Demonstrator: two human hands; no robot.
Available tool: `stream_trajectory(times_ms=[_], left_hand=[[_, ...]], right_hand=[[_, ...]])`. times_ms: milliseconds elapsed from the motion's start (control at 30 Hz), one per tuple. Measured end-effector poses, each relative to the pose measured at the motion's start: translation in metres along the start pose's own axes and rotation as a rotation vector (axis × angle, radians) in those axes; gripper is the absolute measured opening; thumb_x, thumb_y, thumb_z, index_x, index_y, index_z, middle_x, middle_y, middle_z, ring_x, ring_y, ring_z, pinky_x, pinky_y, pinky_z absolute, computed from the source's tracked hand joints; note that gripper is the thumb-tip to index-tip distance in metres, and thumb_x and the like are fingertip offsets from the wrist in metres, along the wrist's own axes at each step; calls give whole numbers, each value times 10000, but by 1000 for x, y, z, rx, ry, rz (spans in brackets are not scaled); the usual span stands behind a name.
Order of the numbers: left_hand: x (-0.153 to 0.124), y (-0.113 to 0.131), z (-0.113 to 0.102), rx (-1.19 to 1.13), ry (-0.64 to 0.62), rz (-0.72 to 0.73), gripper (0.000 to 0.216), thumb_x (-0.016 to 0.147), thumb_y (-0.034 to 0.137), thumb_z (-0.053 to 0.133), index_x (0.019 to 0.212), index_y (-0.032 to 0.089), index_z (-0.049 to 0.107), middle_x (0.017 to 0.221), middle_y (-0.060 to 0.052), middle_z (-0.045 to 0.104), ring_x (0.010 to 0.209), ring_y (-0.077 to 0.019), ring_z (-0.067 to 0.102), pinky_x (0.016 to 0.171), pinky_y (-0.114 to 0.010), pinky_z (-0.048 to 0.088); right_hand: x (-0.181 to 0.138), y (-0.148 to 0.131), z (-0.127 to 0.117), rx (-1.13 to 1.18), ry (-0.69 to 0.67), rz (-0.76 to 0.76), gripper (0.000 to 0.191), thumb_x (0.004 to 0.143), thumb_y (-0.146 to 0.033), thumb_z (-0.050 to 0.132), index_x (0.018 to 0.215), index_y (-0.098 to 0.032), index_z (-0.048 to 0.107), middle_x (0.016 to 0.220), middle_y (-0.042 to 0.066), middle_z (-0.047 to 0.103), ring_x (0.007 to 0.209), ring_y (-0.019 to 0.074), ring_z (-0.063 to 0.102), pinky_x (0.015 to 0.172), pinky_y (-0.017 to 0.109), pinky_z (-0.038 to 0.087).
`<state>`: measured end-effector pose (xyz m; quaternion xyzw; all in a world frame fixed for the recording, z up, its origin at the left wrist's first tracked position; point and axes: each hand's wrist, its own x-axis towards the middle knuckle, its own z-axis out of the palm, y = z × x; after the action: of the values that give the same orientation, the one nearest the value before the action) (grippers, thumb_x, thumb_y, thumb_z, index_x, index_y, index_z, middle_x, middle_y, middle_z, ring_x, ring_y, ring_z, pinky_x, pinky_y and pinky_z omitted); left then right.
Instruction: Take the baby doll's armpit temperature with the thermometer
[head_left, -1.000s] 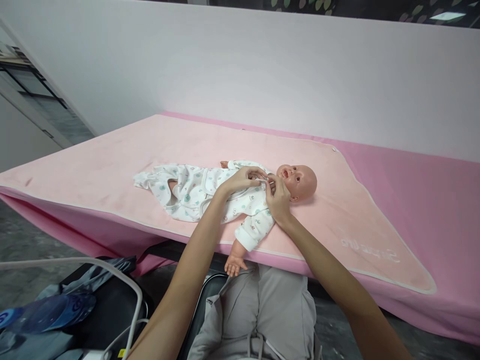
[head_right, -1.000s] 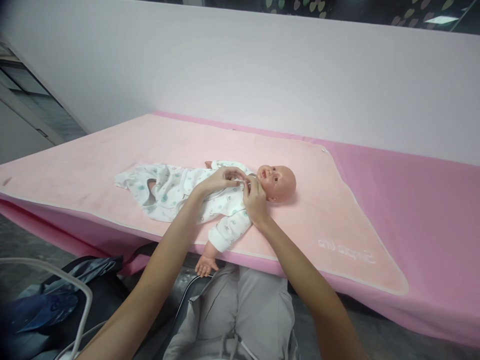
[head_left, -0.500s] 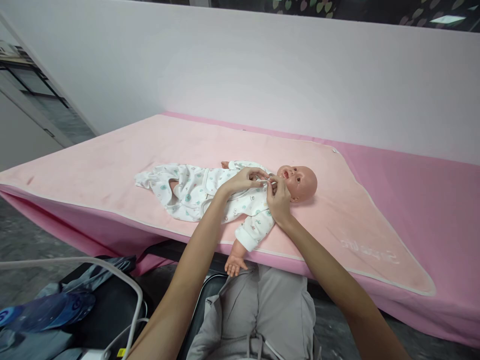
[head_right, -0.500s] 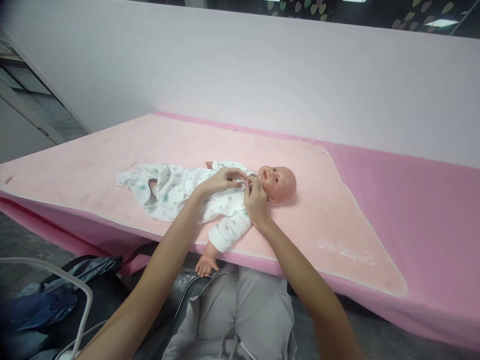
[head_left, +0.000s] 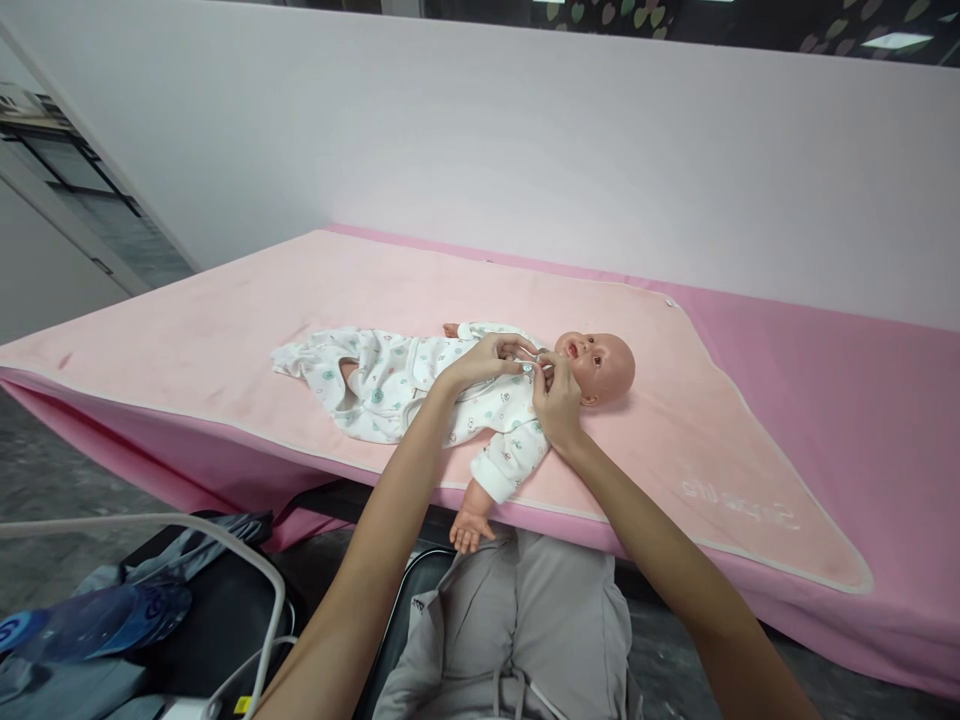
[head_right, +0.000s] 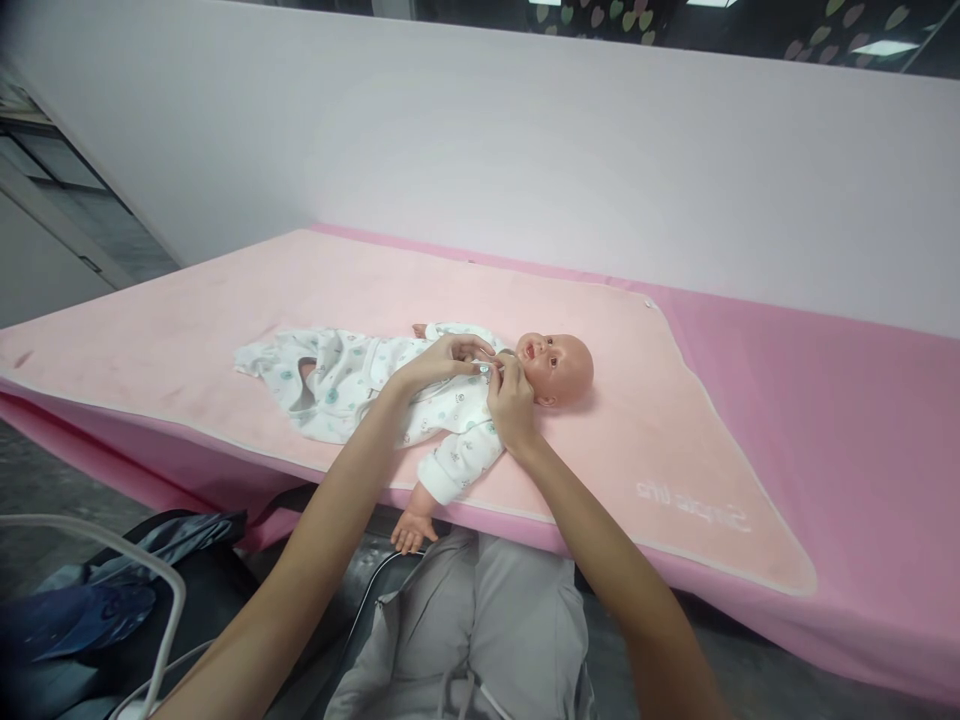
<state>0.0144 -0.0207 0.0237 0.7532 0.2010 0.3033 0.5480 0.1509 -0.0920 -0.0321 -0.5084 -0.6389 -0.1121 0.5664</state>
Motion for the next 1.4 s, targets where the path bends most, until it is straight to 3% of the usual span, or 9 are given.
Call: stream_trajectory(times_ms=[133, 267, 433, 600, 733, 867, 1067, 1233, 1400], left_hand=[[1, -3, 0, -70, 27, -47, 333, 619, 104, 638, 951, 112, 615, 746, -31, 659, 711, -123, 611, 694, -245, 466], [1, -5, -1, -61, 34, -39, 328, 615, 104, 632, 943, 114, 620, 787, -42, 662, 738, -128, 613, 693, -239, 463], [2, -8, -3, -40, 4, 20, 358, 637, 130, 625, 995, 118, 629, 826, -48, 650, 803, -140, 603, 714, -237, 450], [2, -11, -4, -31, 9, 42, 380, 665, 133, 583, 1044, 114, 617, 800, -42, 638, 759, -131, 594, 687, -230, 443], [3, -11, -2, -19, 100, 50, 346, 652, 137, 593, 996, 112, 623, 804, -35, 624, 686, -107, 578, 621, -207, 420], [-3, -8, 1, 19, 196, 60, 289, 669, 197, 624, 945, 109, 637, 768, -30, 611, 649, -104, 565, 588, -205, 405], [-39, -7, 4, 73, 505, 141, 160, 725, 209, 563, 824, 114, 645, 708, -25, 615, 681, -118, 563, 648, -230, 431], [-69, -13, 7, 293, 483, 247, 184, 746, 166, 526, 881, 138, 647, 908, -62, 644, 882, -169, 590, 812, -290, 455], [-81, -17, 22, 429, 554, 314, 338, 661, 83, 555, 990, 140, 608, 1008, -72, 629, 975, -185, 576, 908, -318, 443]], right_hand=[[0, 0, -1, 6, -2, -12, 127, 899, -222, 414, 981, -181, 502, 900, 69, 621, 723, 148, 607, 668, 288, 513], [0, -1, -3, 33, 1, -52, 90, 878, -212, 440, 936, -186, 503, 814, 36, 592, 661, 135, 574, 638, 282, 505], [4, -6, -4, 92, -21, -117, 115, 858, -177, 459, 957, -189, 518, 955, 91, 564, 880, 177, 570, 681, 307, 524], [6, -5, -3, 141, -20, -180, 194, 843, -123, 475, 1017, -190, 529, 993, 87, 545, 898, 164, 562, 722, 310, 538], [5, -4, -3, 138, -28, -196, 240, 846, -116, 474, 1067, -197, 519, 1006, 85, 539, 976, 178, 549, 811, 352, 534], [3, -3, 0, 120, -37, -170, 236, 866, -133, 448, 1084, -195, 513, 1039, 98, 534, 976, 179, 560, 796, 351, 548], [6, -2, -4, 95, -36, -272, 226, 856, -119, 441, 1048, -174, 546, 1013, 103, 588, 987, 193, 563, 863, 378, 510], [19, -13, -5, 42, -230, -417, 170, 788, -119, 501, 886, -207, 609, 1019, 53, 634, 998, 215, 541, 921, 398, 434], [19, -24, 6, 28, -325, -344, 109, 743, -116, 518, 770, -195, 588, 914, 52, 643, 902, 215, 551, 865, 373, 416]])
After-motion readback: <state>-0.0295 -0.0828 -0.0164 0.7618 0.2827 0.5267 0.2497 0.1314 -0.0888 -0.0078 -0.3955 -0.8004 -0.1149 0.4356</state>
